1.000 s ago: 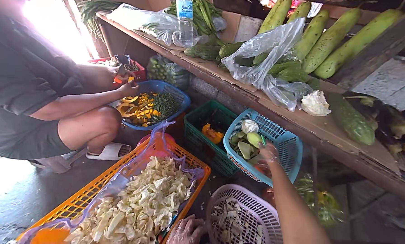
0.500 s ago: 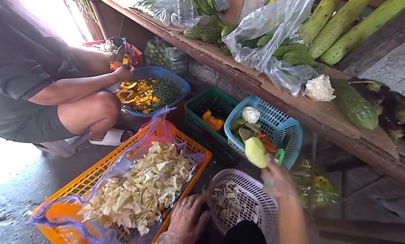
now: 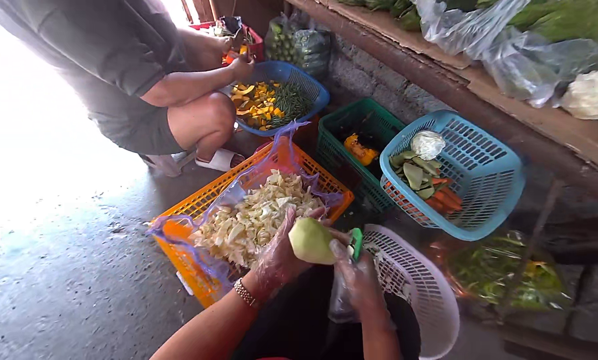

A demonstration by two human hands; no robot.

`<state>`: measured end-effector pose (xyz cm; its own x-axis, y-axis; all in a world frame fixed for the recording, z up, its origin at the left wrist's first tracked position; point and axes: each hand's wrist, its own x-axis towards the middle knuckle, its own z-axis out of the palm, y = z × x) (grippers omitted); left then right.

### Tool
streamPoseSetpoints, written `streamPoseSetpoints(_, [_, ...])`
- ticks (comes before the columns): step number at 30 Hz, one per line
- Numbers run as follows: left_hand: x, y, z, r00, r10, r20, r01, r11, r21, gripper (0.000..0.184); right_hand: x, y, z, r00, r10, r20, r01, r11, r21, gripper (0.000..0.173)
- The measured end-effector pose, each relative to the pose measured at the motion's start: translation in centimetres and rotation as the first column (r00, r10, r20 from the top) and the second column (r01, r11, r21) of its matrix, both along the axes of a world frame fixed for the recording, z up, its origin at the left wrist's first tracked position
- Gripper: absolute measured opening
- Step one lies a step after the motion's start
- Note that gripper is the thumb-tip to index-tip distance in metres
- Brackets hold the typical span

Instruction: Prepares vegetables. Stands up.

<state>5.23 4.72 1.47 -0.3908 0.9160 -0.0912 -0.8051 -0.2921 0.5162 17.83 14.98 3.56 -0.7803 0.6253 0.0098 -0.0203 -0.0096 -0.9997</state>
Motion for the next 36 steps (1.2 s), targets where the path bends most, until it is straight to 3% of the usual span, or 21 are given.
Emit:
streamPoseSetpoints(2, [0.9, 0.0, 0.1, 0.963, -0.087, 0.256, 0.076, 0.996, 0.05, 0.073, -0.9, 0.3, 0.0, 0.987, -0.094, 0.13, 0.025, 0.89, 0.454, 0.033])
streamPoseSetpoints(4, [1.2, 0.1, 0.2, 0.929, -0.11, 0.354, 0.097, 0.994, 0.053, 0.072, -1.1, 0.7, -0.1, 0.964, -0.221, 0.145, 0.066, 0.734, 0.676, 0.038])
streamPoseSetpoints(6, [1.1, 0.1, 0.0, 0.936, -0.062, 0.345, 0.052, 0.998, 0.039, 0.073, -0.5, 1.1, 0.1, 0.965, -0.234, 0.119, 0.103, 0.754, 0.648, 0.044])
streamPoseSetpoints(8, [0.7, -0.2, -0.4, 0.984, 0.073, 0.161, -0.073, 0.997, -0.009, 0.065, 0.2, 1.1, 0.0, 0.976, -0.191, 0.102, 0.111, 0.846, 0.521, 0.049])
streamPoseSetpoints(11, [-0.3, -0.5, 0.0, 0.958, 0.219, -0.184, -0.249, 0.955, -0.162, 0.05, 1.3, -0.4, -0.1, 0.984, -0.105, 0.144, 0.056, 0.949, 0.31, 0.047])
streamPoseSetpoints(14, [-1.3, -0.7, 0.1, 0.93, 0.23, -0.286, -0.292, 0.937, -0.194, 0.046, 1.4, -2.4, -0.4, 0.992, -0.089, 0.091, 0.069, 0.975, 0.209, 0.038])
streamPoseSetpoints(16, [-1.6, -0.8, -0.1, 0.934, 0.231, -0.272, -0.295, 0.93, -0.22, 0.046, 0.9, -2.9, -0.5, 0.996, -0.074, 0.043, 0.062, 0.972, 0.229, 0.038])
streamPoseSetpoints(19, [-1.0, -0.9, -0.1, 0.93, 0.212, -0.3, -0.285, 0.932, -0.225, 0.048, -0.9, -2.8, -0.5, 0.999, -0.029, 0.031, 0.019, 0.957, 0.288, 0.052])
streamPoseSetpoints(22, [-0.1, -1.0, -0.1, 0.903, 0.194, -0.383, -0.287, 0.936, -0.203, 0.052, -2.0, -2.9, 0.0, 0.976, -0.117, 0.185, 0.035, 0.917, 0.398, 0.055])
streamPoseSetpoints(24, [-0.9, -1.5, 0.6, 0.87, 0.16, -0.466, -0.307, 0.916, -0.258, 0.043, -2.1, -2.6, 0.6, 0.96, -0.178, 0.218, 0.077, 0.911, 0.406, 0.046])
streamPoseSetpoints(26, [-2.5, -2.3, 1.6, 0.783, 0.082, -0.616, -0.322, 0.901, -0.289, 0.022, -1.8, -1.9, 1.0, 0.956, -0.162, 0.243, 0.062, 0.926, 0.372, 0.034])
streamPoseSetpoints(27, [-3.2, -2.8, 1.9, 0.723, 0.032, -0.69, -0.305, 0.911, -0.277, 0.022, -1.5, -1.6, 1.6, 0.952, -0.128, 0.278, 0.023, 0.936, 0.352, 0.032])
streamPoseSetpoints(30, [-4.6, -3.2, 2.8, 0.498, -0.161, -0.852, -0.154, 0.951, -0.27, 0.051, -1.8, -0.9, 2.3, 0.918, -0.017, 0.397, -0.119, 0.942, 0.314, 0.028])
streamPoseSetpoints(32, [-5.0, -3.2, 2.9, 0.351, -0.211, -0.912, -0.125, 0.955, -0.269, 0.045, -2.2, -0.9, 1.9, 0.922, 0.0, 0.387, -0.137, 0.935, 0.327, 0.028])
streamPoseSetpoints(33, [-5.1, -3.2, 2.6, 0.351, -0.181, -0.919, -0.134, 0.961, -0.241, 0.039, -2.3, -0.9, 1.6, 0.943, 0.002, 0.332, -0.117, 0.938, 0.326, 0.031])
streamPoseSetpoints(34, [-5.0, -3.3, 2.3, 0.409, -0.14, -0.902, -0.156, 0.963, -0.221, 0.036, -2.3, -0.9, 1.3, 0.969, 0.011, 0.249, -0.092, 0.945, 0.314, 0.037])
streamPoseSetpoints(36, [-4.7, -3.6, 2.0, 0.619, -0.052, -0.784, -0.213, 0.949, -0.232, 0.035, -2.2, -0.9, 0.9, 0.997, 0.008, 0.082, -0.029, 0.966, 0.257, 0.048])
